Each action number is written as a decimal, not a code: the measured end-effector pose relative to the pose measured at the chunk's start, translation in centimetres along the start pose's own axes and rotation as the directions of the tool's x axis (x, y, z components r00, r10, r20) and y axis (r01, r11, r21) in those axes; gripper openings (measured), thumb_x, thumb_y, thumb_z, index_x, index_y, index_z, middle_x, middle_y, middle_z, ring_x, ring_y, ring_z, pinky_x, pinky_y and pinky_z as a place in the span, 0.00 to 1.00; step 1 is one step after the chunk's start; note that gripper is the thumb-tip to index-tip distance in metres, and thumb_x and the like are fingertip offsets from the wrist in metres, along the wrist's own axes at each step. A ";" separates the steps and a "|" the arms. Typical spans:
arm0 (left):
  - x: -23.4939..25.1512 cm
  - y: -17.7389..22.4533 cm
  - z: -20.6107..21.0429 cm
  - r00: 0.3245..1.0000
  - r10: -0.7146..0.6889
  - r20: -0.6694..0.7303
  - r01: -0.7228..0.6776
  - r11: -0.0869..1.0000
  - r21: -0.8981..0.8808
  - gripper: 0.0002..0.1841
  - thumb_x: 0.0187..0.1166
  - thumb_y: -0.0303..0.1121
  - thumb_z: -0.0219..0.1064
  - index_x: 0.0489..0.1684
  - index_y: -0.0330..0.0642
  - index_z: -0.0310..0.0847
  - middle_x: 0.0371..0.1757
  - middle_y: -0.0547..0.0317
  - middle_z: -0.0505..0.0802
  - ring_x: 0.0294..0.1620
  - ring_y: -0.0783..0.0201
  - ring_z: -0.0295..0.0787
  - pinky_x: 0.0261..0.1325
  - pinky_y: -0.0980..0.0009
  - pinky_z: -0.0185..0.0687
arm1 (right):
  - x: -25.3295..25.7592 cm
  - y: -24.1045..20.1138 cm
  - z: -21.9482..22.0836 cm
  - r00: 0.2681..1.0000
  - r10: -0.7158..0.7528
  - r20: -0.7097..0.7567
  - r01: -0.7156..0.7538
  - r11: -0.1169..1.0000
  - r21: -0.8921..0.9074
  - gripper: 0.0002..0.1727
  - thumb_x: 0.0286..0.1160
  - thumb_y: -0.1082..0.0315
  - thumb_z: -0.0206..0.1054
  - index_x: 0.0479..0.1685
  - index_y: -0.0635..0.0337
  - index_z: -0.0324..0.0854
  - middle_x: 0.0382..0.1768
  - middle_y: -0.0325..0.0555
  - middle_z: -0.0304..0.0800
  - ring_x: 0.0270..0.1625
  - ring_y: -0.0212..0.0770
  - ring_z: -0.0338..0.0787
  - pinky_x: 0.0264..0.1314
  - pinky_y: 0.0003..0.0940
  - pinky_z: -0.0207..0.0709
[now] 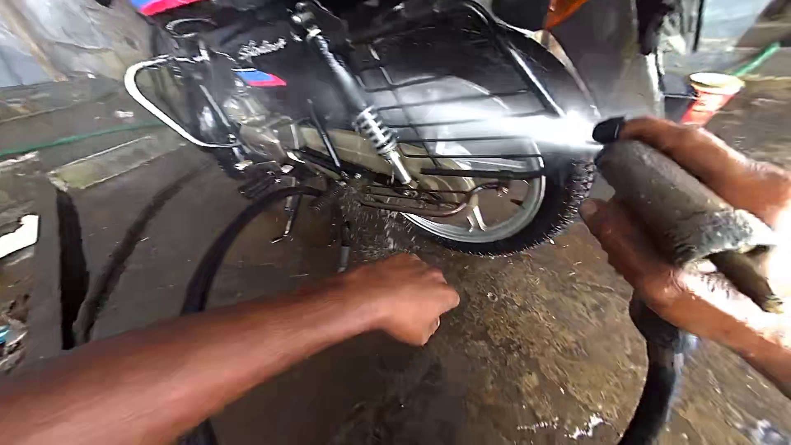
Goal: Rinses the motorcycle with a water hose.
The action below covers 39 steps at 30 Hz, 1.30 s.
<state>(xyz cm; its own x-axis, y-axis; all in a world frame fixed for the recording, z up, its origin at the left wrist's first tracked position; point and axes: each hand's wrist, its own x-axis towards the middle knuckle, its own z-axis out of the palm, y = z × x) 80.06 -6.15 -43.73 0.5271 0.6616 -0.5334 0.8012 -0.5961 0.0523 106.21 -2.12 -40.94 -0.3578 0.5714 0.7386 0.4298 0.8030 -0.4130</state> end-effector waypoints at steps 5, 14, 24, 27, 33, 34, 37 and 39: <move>16.5 -0.4 4.2 0.983 -0.176 0.047 0.182 0.970 -0.161 0.15 0.81 0.35 0.65 0.60 0.39 0.87 0.58 0.39 0.92 0.63 0.37 0.87 0.63 0.32 0.77 | -8.9 3.7 1.1 0.904 0.427 0.014 -0.427 0.903 0.043 0.31 0.62 0.59 0.69 0.72 0.54 0.76 0.33 0.31 0.88 0.22 0.26 0.84 0.20 0.32 0.84; 28.7 5.7 2.7 0.762 -0.648 0.018 -0.563 -0.675 -0.477 0.45 0.88 0.70 0.29 0.95 0.44 0.45 0.93 0.43 0.61 0.91 0.46 0.60 0.87 0.47 0.62 | -14.5 9.8 3.0 0.770 0.630 0.101 -0.638 0.756 0.148 0.30 0.58 0.60 0.68 0.68 0.50 0.81 0.30 0.26 0.88 0.21 0.22 0.83 0.21 0.25 0.81; 36.9 -1.5 10.6 0.668 -0.735 -0.113 -0.410 -0.237 -0.880 0.41 0.92 0.63 0.29 0.95 0.41 0.45 0.95 0.43 0.56 0.94 0.49 0.50 0.91 0.46 0.49 | -16.2 15.5 2.4 0.734 0.670 0.115 -0.673 0.692 0.263 0.30 0.58 0.63 0.69 0.69 0.51 0.80 0.28 0.26 0.86 0.19 0.22 0.81 0.19 0.22 0.80; 36.6 -5.8 13.8 0.511 -0.824 0.245 -0.189 -0.386 -0.903 0.44 0.91 0.65 0.32 0.93 0.35 0.48 0.90 0.30 0.59 0.86 0.36 0.59 0.80 0.37 0.59 | -16.6 15.9 2.8 0.746 0.656 0.117 -0.655 0.690 0.308 0.31 0.56 0.65 0.69 0.69 0.56 0.80 0.28 0.29 0.87 0.19 0.22 0.81 0.19 0.22 0.80; 37.4 -1.1 8.4 0.601 -0.739 0.305 -0.412 -0.613 -0.674 0.45 0.84 0.73 0.23 0.97 0.55 0.36 0.97 0.45 0.48 0.94 0.41 0.49 0.83 0.29 0.58 | -16.6 16.5 3.0 0.764 0.636 0.109 -0.629 0.697 0.344 0.32 0.56 0.67 0.70 0.70 0.60 0.80 0.34 0.35 0.89 0.25 0.25 0.84 0.23 0.24 0.80; 37.6 -0.5 7.8 0.613 -0.737 0.286 -0.435 -0.617 -0.656 0.44 0.84 0.73 0.21 0.97 0.58 0.36 0.97 0.47 0.49 0.95 0.42 0.48 0.83 0.28 0.57 | -16.5 16.6 3.1 0.771 0.626 0.117 -0.622 0.703 0.343 0.32 0.57 0.67 0.70 0.70 0.60 0.79 0.35 0.35 0.89 0.26 0.24 0.84 0.25 0.23 0.80; 38.7 0.6 7.2 0.637 -0.722 0.269 -0.493 -0.650 -0.578 0.44 0.83 0.74 0.21 0.97 0.61 0.37 0.96 0.50 0.50 0.95 0.44 0.48 0.83 0.27 0.55 | -16.4 17.0 3.2 0.787 0.607 0.109 -0.603 0.722 0.339 0.30 0.58 0.67 0.70 0.68 0.59 0.80 0.35 0.34 0.89 0.27 0.24 0.84 0.27 0.24 0.80; 38.8 1.3 6.6 0.640 -0.713 0.285 -0.519 -0.676 -0.523 0.42 0.85 0.72 0.24 0.96 0.60 0.39 0.96 0.51 0.53 0.94 0.45 0.49 0.82 0.27 0.56 | -16.4 17.1 3.2 0.781 0.613 0.117 -0.613 0.718 0.330 0.30 0.58 0.66 0.70 0.68 0.58 0.81 0.34 0.34 0.89 0.27 0.24 0.85 0.26 0.25 0.80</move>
<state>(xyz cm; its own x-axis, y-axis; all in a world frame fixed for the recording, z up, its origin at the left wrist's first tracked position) 99.66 15.73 -69.95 -0.3147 0.7190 -0.6197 -0.6670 0.2971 0.6833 116.74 2.77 -61.78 -0.1127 0.9587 0.2613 0.2544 0.2820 -0.9251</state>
